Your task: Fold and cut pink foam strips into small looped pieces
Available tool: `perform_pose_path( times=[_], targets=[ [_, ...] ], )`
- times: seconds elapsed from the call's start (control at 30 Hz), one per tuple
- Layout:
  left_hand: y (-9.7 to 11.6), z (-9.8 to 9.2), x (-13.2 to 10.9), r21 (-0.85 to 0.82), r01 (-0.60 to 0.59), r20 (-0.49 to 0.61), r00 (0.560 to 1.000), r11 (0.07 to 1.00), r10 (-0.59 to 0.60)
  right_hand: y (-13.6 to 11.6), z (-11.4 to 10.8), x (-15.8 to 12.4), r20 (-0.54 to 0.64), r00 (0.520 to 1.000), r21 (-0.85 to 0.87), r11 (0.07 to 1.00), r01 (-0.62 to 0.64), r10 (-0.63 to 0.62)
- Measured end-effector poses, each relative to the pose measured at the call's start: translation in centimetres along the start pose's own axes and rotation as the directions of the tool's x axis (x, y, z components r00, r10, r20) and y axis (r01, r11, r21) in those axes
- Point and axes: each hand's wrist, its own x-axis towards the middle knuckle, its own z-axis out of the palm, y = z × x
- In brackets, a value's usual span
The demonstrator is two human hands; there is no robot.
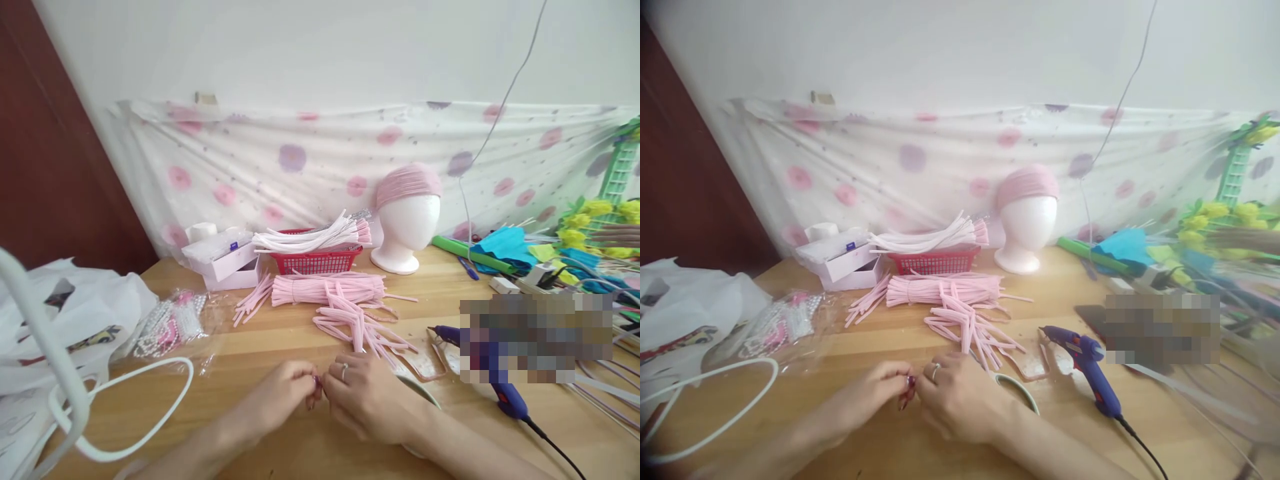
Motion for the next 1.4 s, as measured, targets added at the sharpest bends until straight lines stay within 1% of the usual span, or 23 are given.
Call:
perform_pose_path(
  times=[0.03,0.07,0.1,0.13,0.17,0.2,0.23,0.27,0.3,0.33,0.37,0.47,0.53,0.57,0.63,0.7,0.77,0.83,0.9,0.97,1.07,1.23,1.4],
  targets=[
    [-0.3,0.1,0.0,0.166,-0.095,-0.093,0.989,0.982,0.111,0.1,-0.1,0.1,0.007,0.993,0.157,0.980,-0.121,0.121],
    [-0.6,0.1,0.0,0.381,-0.197,-0.181,0.942,0.903,0.281,0.3,-0.1,0.2,0.056,0.963,0.349,0.899,-0.266,0.264],
    [-1.0,0.2,0.0,0.594,-0.287,-0.199,0.853,0.752,0.483,0.6,-0.1,0.3,0.147,0.908,0.531,0.743,-0.408,0.393],
    [-1.5,0.3,0.1,0.756,-0.337,-0.175,0.722,0.561,0.670,0.8,-0.1,0.5,0.265,0.836,0.670,0.532,-0.518,0.480],
    [-2.0,0.4,0.2,0.858,-0.355,-0.106,0.585,0.371,0.804,1.0,-0.1,0.6,0.395,0.764,0.748,0.304,-0.590,0.510],
    [-2.4,0.4,0.4,0.910,-0.350,-0.028,0.485,0.223,0.874,1.1,0.0,0.7,0.517,0.701,0.769,0.094,-0.633,0.492],
    [-2.7,0.4,0.5,0.929,-0.347,0.037,0.426,0.125,0.904,1.3,0.2,0.8,0.608,0.653,0.753,-0.067,-0.655,0.451],
    [-2.8,0.5,0.5,0.931,-0.356,0.081,0.406,0.076,0.911,1.4,0.4,0.9,0.660,0.625,0.732,-0.169,-0.660,0.417],
    [-2.8,0.4,0.5,0.922,-0.377,0.089,0.425,0.087,0.901,1.4,0.5,0.9,0.677,0.616,0.724,-0.217,-0.655,0.402],
    [-2.6,0.4,0.4,0.901,-0.408,0.069,0.477,0.151,0.876,1.4,0.6,0.8,0.667,0.628,0.734,-0.206,-0.648,0.400],
    [-2.2,0.4,0.3,0.862,-0.437,0.034,0.556,0.257,0.831,1.4,0.6,0.7,0.626,0.661,0.761,-0.139,-0.634,0.413],
    [-0.7,0.2,-0.1,0.585,-0.396,-0.059,0.850,0.708,0.524,0.9,0.2,0.3,0.408,0.811,0.793,0.279,-0.542,0.418],
    [0.0,-0.1,-0.2,0.272,-0.237,-0.047,0.965,0.933,0.259,0.5,-0.3,0.0,0.247,0.904,0.680,0.602,-0.418,0.348],
    [0.1,-0.2,-0.1,0.085,-0.140,-0.008,0.990,0.986,0.141,0.3,-0.4,-0.1,0.161,0.944,0.583,0.744,-0.327,0.288],
    [0.1,-0.4,0.2,-0.229,0.033,0.095,0.995,0.973,-0.012,0.0,-0.6,-0.2,0.044,0.992,0.339,0.932,-0.128,0.120],
    [-0.2,-0.5,0.4,-0.353,0.102,0.140,0.989,0.930,-0.055,-0.2,-0.6,-0.2,0.013,1.000,0.146,0.989,-0.001,-0.001],
    [-0.2,-0.4,0.3,-0.254,0.042,0.075,0.997,0.966,-0.024,-0.3,-0.6,-0.1,0.020,1.000,0.096,0.995,-0.026,0.025],
    [-0.1,-0.4,0.1,-0.024,-0.075,-0.037,0.997,0.997,0.074,-0.3,-0.7,0.0,0.040,0.989,0.182,0.972,-0.146,0.141],
    [0.1,-0.4,0.0,0.176,-0.158,-0.100,0.979,0.972,0.177,-0.2,-1.0,0.2,0.085,0.961,0.327,0.904,-0.275,0.262],
    [0.0,-0.8,0.1,0.276,-0.185,-0.140,0.963,0.943,0.230,0.0,-1.3,0.3,0.138,0.930,0.447,0.817,-0.365,0.341],
    [-0.2,-1.5,0.4,0.377,-0.202,-0.194,0.937,0.904,0.290,0.5,-1.8,0.4,0.160,0.899,0.487,0.760,-0.431,0.407],
    [-0.5,-2.9,0.4,0.501,-0.338,-0.071,0.902,0.797,0.427,1.5,-2.3,0.1,0.187,0.901,0.481,0.763,-0.432,0.393],
    [-0.8,-3.8,0.4,0.598,-0.365,-0.060,0.867,0.714,0.494,2.6,-2.1,-0.2,0.198,0.859,0.596,0.638,-0.488,0.473]
  ],
)
